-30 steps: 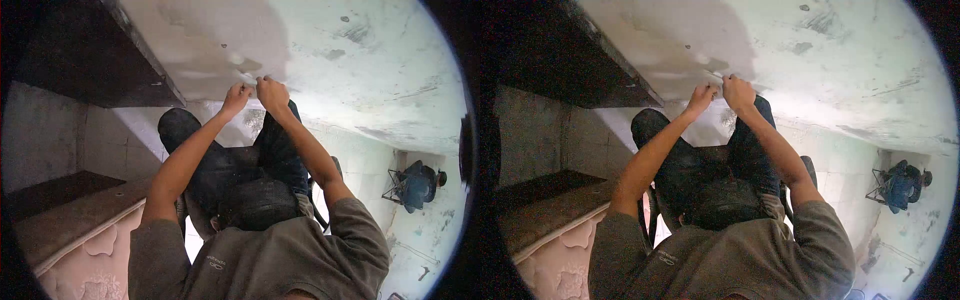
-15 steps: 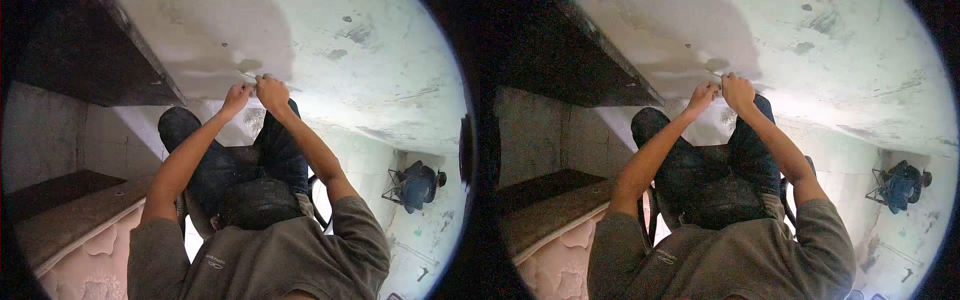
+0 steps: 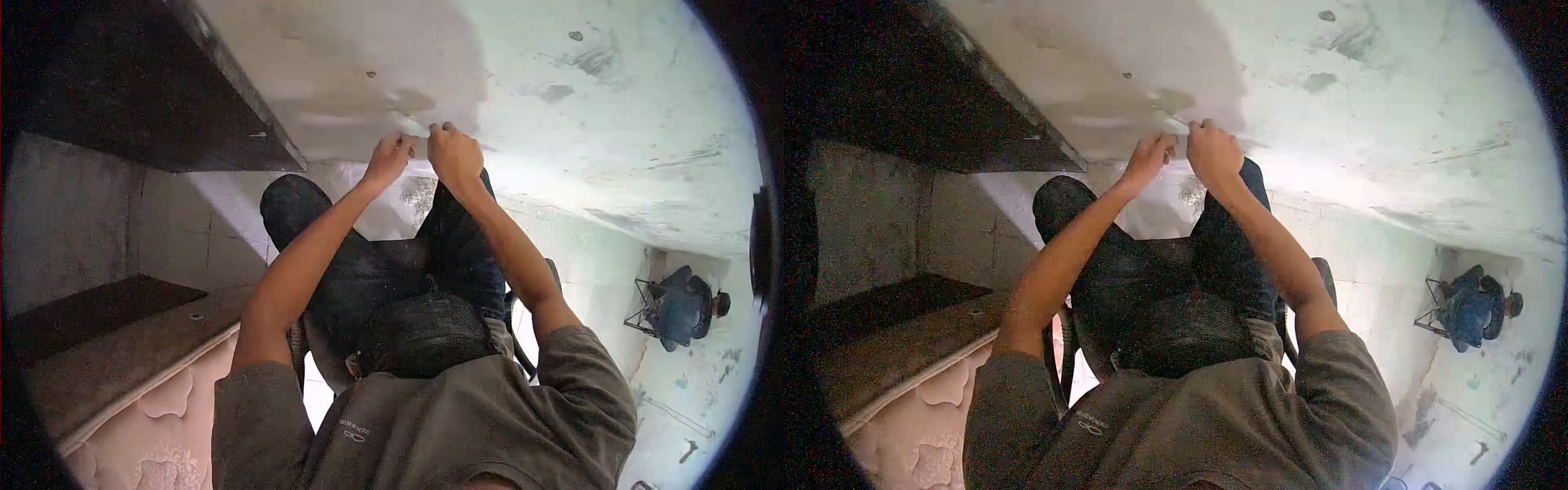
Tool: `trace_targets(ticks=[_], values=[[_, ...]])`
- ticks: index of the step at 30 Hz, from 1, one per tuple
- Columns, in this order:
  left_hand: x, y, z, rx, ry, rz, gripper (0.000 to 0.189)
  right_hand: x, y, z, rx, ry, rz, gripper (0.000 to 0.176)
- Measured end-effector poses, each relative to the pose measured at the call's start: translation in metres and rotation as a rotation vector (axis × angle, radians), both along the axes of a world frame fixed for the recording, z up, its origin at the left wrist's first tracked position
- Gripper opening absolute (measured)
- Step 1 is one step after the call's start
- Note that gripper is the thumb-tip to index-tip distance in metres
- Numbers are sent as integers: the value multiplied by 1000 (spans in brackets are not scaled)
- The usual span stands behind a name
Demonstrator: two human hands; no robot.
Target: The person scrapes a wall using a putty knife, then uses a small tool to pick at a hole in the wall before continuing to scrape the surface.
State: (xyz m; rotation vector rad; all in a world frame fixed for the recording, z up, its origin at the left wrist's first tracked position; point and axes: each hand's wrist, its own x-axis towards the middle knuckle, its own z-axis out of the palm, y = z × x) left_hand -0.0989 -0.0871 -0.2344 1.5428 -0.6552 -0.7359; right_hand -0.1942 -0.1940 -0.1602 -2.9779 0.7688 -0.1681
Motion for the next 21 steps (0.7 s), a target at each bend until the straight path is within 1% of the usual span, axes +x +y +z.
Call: trace_targets(ticks=[2, 4, 5, 7, 8, 9, 11, 12, 13, 14, 16, 17, 19, 21], values=[[0, -3, -5, -39, 28, -12, 29, -1, -2, -9, 18, -4, -21, 15], [3, -4, -8, -16, -147, 2, 29, 2, 4, 1, -50, 7, 75, 15], [4, -4, -11, -17, -148, 8, 29, -1, 5, 8, -3, 4, 51, 15], [-1, -1, -5, 2, 67, 35, 30, 2, 5, 15, -15, 25, 42, 15], [-2, 0, -1, 5, 71, 36, 30, 3, 3, 15, -27, 37, 21, 15], [-2, -1, 1, 17, 66, 20, 30, 6, -4, -4, -16, -15, 40, 16], [3, -6, -6, 23, 51, -1, 29, 4, -7, -17, -16, 5, 39, 15], [6, -8, -22, -38, -106, -28, 28, 7, -8, -18, -17, 28, 48, 15], [8, -6, -26, -98, -259, -50, 27, 6, -6, -8, -20, 26, 54, 15], [10, -5, -31, -101, -258, -39, 27, 2, -3, 1, -6, -9, 34, 16], [8, -2, -25, -74, -503, -41, 27, 0, -3, 4, 15, -36, 16, 16], [7, -3, -21, -70, -501, -44, 27, 2, -7, 0, 25, 1, 15, 16], [4, -5, -12, 55, 21, -15, 28, -2, -14, -12, 37, 39, -2, 17], [0, -5, -2, 73, 29, -16, 29, -2, -21, -17, 50, 23, 33, 17]])
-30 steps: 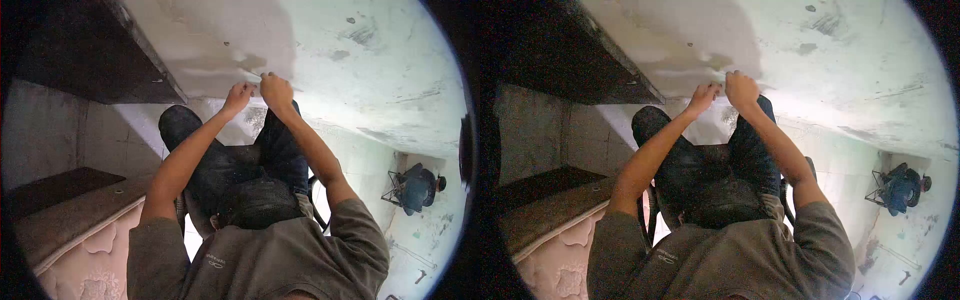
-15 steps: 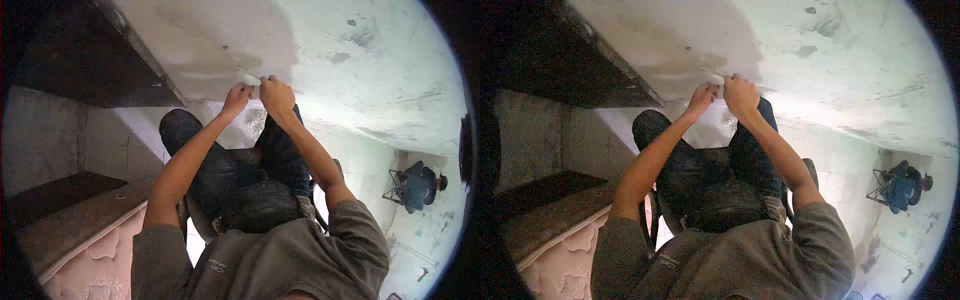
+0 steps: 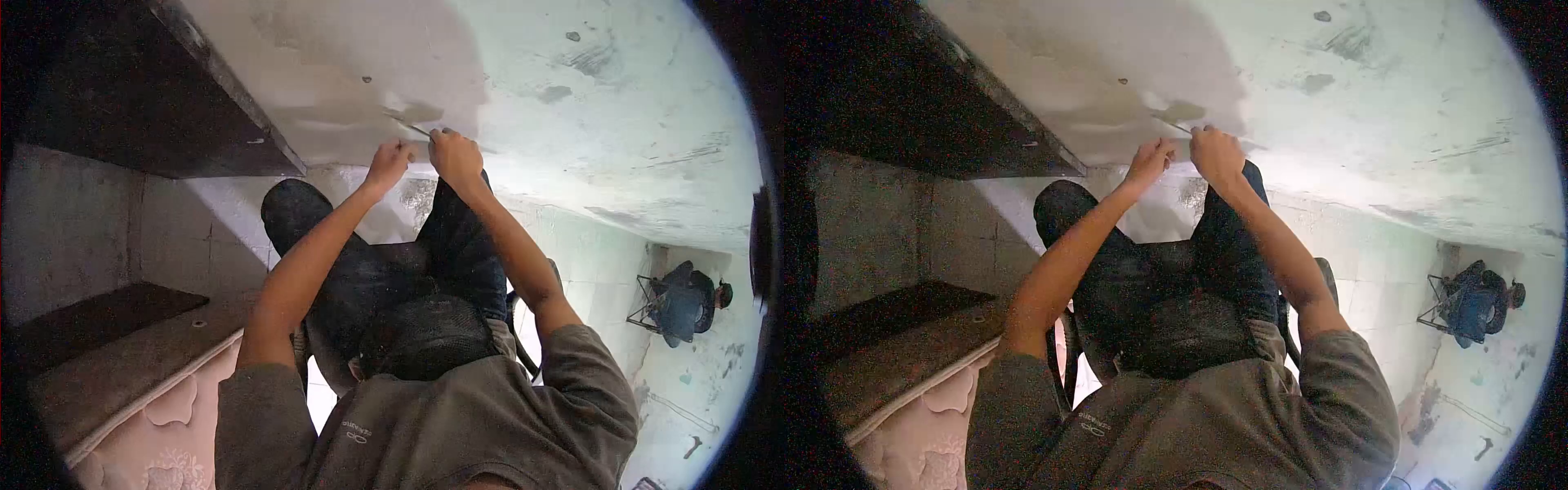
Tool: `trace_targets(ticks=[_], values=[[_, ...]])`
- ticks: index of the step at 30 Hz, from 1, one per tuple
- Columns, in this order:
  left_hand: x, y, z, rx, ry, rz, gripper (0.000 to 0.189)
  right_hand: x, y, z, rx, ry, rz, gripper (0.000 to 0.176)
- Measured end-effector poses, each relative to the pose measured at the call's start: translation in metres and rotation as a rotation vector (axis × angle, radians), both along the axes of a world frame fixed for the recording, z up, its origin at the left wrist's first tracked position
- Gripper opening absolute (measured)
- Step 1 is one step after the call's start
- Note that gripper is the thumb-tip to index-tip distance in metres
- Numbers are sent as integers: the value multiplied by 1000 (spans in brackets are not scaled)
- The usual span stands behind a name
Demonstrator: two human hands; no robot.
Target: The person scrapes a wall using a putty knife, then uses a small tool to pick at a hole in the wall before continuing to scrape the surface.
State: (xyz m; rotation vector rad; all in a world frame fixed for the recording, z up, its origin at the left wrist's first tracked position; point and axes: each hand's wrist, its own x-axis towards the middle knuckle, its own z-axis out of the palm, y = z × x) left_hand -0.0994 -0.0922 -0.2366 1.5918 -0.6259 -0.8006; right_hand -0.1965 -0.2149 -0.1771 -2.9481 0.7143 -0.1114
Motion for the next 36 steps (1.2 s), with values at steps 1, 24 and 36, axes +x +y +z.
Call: trace_targets(ticks=[1, 24, 36], values=[[-1, 1, 3, 19, 14, 12, 31, -1, -2, 2, -2, -2, 4, 17], [-9, -2, -19, -2, 3, -43, 29, 4, -5, 5, 167, 28, -16, 22], [-4, -4, -22, 19, -13, -33, 31, 16, -3, -9, 90, 40, 95, 21]])
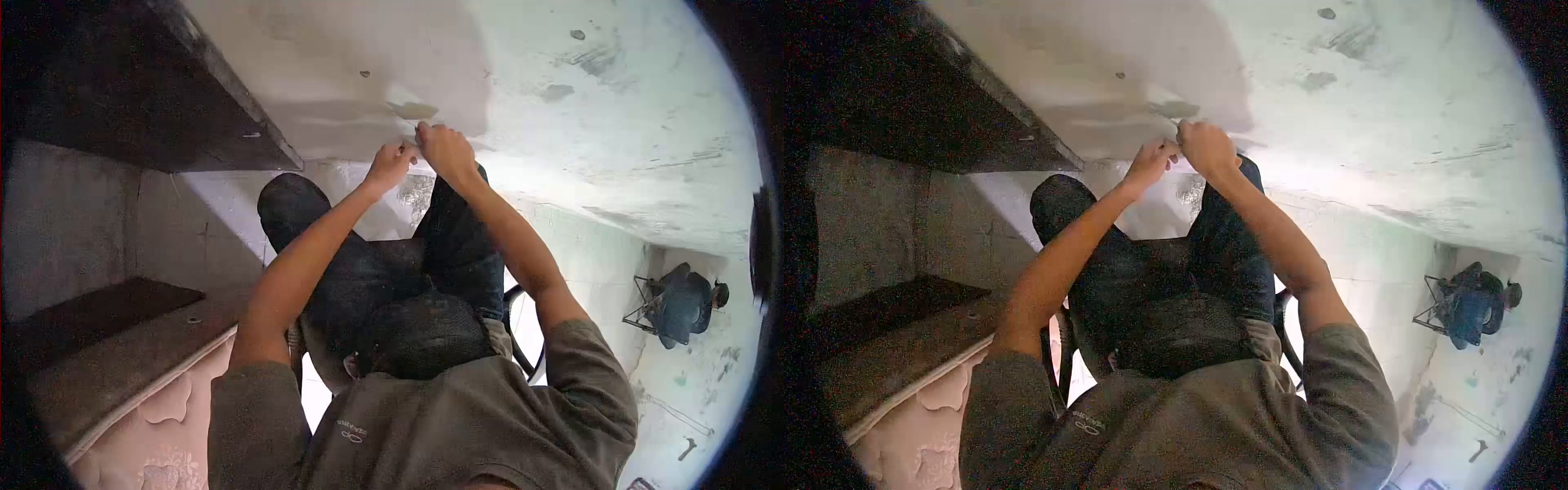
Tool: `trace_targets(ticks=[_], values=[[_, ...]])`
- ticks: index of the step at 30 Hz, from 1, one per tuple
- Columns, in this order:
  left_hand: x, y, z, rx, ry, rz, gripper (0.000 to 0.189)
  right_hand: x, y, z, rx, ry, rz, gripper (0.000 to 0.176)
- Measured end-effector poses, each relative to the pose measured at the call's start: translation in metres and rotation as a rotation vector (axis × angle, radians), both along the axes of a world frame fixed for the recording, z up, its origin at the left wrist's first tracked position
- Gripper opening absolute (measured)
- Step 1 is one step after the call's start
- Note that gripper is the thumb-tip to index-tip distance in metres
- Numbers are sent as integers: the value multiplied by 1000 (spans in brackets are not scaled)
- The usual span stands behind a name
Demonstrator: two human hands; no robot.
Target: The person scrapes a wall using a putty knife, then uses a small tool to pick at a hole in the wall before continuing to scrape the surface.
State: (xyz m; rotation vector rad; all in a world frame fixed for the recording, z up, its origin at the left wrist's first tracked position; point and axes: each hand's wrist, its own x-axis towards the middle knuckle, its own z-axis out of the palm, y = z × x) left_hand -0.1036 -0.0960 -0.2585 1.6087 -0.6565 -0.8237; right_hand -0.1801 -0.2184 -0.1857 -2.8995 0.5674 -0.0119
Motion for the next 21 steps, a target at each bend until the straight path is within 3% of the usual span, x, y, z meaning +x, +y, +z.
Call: trace_targets(ticks=[5, 10, 13, 21], values=[[2, 0, -4, -49, 11, 6, 30, 1, 5, 21, 15, -19, -62, 19], [6, 2, -4, -9, -41, 5, 30, 14, 3, -2, -56, 76, 10, 17], [4, 3, 4, -8, -16, 25, 29, 5, 8, 18, -73, -21, -25, 16], [7, 0, 0, -17, -9, -3, 28, 9, 4, 14, -96, 46, 9, 19]])
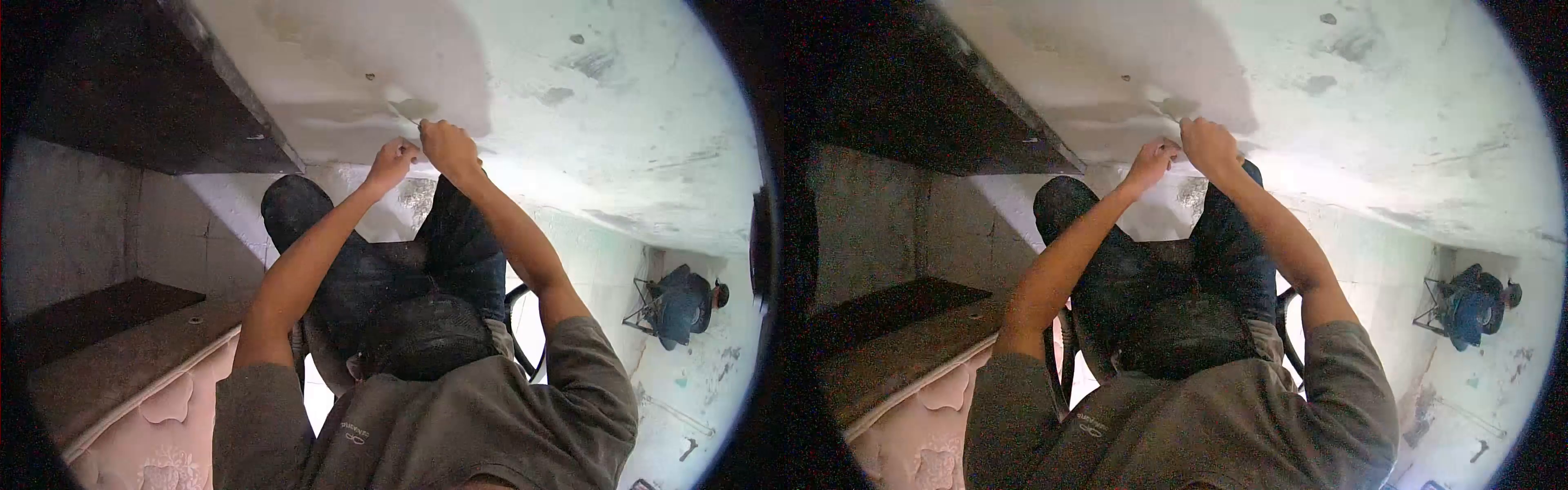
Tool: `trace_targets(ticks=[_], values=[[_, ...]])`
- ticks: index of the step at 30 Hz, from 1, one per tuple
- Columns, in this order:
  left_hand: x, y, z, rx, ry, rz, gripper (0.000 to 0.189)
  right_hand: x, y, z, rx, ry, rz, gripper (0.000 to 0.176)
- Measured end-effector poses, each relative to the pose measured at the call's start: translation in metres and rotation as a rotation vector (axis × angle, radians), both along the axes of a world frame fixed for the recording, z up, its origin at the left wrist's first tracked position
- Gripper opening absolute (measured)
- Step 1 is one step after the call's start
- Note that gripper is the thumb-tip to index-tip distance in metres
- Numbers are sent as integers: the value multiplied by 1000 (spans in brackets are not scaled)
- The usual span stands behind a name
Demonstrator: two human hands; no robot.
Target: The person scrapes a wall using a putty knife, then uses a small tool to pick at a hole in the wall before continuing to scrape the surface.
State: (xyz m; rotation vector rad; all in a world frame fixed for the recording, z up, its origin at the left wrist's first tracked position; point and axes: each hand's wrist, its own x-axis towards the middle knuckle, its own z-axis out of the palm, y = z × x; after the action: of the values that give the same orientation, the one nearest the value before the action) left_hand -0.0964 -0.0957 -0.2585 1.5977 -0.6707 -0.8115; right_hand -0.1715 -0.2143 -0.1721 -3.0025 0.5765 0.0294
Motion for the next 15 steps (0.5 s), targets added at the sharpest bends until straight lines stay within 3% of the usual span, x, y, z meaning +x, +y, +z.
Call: trace_targets(ticks=[2, 5, 7, 10, 15], values=[[-1, 2, -4, -29, 52, 27, 27, 2, 1, 0, 31, 6, -23, 19], [-2, -2, -6, -47, -74, 9, 25, 3, -11, -27, -26, -52, 48, 19], [-1, 3, 0, 67, -101, -24, 25, 8, -8, -27, -46, 80, 88, 17], [-3, 4, 4, -3, -44, -12, 26, 1, 0, 0, -13, 24, -15, 18], [0, -3, 5, 29, -27, 6, 29, 1, -5, -5, -64, 22, -9, 14]])
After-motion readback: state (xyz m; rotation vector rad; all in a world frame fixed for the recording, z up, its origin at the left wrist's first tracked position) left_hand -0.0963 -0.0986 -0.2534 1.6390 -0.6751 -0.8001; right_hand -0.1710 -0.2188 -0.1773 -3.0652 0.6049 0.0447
